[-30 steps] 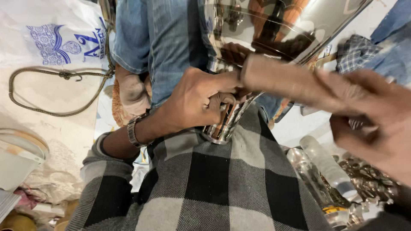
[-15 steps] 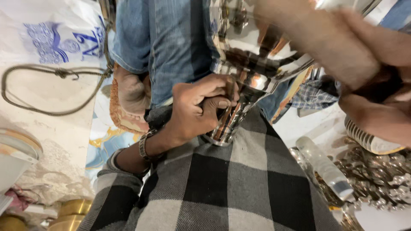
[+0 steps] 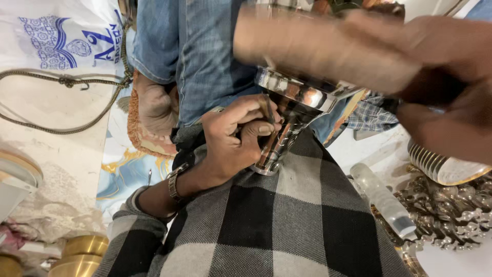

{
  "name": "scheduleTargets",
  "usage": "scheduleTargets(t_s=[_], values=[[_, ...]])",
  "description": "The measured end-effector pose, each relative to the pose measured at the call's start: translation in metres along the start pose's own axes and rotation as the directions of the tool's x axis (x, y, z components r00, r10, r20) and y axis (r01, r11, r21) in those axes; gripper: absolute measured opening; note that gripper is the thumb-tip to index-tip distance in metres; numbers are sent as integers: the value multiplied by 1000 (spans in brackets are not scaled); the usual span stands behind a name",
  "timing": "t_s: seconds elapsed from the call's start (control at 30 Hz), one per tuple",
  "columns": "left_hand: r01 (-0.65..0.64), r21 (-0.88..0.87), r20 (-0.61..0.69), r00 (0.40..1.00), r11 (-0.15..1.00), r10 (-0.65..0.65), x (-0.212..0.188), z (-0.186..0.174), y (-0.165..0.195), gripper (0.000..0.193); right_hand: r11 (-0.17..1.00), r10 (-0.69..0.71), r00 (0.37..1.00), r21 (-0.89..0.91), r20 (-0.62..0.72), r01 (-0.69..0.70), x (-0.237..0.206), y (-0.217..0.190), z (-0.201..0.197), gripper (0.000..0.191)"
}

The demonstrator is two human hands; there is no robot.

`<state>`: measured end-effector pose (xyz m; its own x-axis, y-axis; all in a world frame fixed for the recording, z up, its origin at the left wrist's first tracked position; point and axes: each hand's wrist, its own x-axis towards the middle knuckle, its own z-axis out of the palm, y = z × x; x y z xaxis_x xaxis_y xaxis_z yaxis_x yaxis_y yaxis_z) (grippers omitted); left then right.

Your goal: The person holds a silver metal trophy on their lap and repeatedly strikes the base with a wooden mallet. They rotate the trophy to work on different sections of the base while seated on the floor.

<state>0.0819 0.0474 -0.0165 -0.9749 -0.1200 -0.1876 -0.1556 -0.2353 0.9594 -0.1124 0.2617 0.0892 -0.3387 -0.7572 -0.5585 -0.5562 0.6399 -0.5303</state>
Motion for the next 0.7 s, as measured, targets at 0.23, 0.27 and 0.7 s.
scheduleTargets(t_s=[0.23,0.27,0.7], values=[[15,49,0,1000,999,-15,-1,0,-2,19,999,5,997,39,71,-7,-6,15,-5,79],[34,20,-8,999,999,-33,-1,0,-1,21,999,23,996,41,85,-26,-5,16,-6,78],[41,24,-5,999,999,-41,-8,1,4,26,998,-16,994,-66,107,23,20,-21,-9,71]])
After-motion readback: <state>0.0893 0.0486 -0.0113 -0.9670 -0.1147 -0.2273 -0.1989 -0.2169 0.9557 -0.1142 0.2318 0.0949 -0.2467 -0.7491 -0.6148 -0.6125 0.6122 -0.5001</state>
